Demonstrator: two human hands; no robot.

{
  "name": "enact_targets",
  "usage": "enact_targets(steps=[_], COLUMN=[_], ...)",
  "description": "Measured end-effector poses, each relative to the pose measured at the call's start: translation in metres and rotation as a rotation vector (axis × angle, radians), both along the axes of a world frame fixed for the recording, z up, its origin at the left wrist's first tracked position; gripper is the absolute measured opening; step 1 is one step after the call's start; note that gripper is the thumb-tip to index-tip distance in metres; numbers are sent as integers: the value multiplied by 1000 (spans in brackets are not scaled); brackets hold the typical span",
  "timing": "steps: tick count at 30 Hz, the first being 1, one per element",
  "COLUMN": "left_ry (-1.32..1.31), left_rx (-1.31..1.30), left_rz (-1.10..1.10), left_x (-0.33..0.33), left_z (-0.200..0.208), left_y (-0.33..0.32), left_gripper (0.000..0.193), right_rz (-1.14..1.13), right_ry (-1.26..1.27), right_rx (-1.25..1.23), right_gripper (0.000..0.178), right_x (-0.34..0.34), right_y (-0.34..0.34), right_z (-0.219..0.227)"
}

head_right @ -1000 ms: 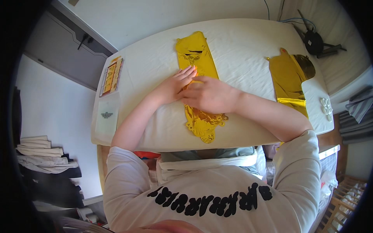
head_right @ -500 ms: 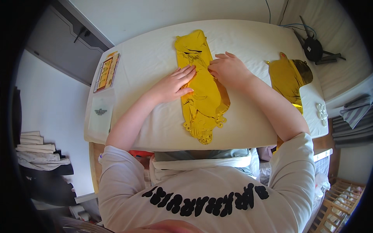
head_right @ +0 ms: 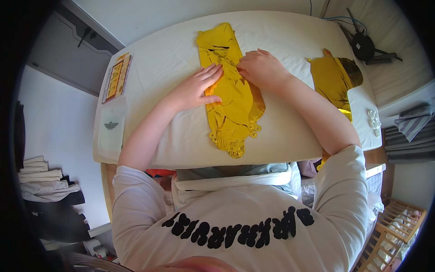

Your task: The person flattens a foil balloon on a table by hand and folds it into a compact square.

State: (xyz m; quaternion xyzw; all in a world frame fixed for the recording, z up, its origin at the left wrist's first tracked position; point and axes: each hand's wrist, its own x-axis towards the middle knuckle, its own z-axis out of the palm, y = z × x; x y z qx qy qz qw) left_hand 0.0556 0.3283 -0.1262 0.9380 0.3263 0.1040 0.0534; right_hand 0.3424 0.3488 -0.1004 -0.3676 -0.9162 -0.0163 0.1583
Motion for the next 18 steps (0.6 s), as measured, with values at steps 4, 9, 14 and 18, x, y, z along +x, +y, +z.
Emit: enact_targets(steps=[4,9,14,18], left_ry=[-26,6,15,23], left_rx=[1,31,-11,-27], left_rz=[0,-13,17,28], left_x=[0,0,0,3], left_z=[-4,-6,-3,-4], left_y=[1,5,1,1], left_gripper=[94,96,94,93], right_rz=[20,-127,-381,-380], right_ry=[-32,-36,-467,-290], right_rx=[-56,-285,-624,-794], right_gripper=[15,26,55,58], right_x=[-1,-4,-5,3], right_y=[2,18,22,-16], right_z=[8,35,58,50])
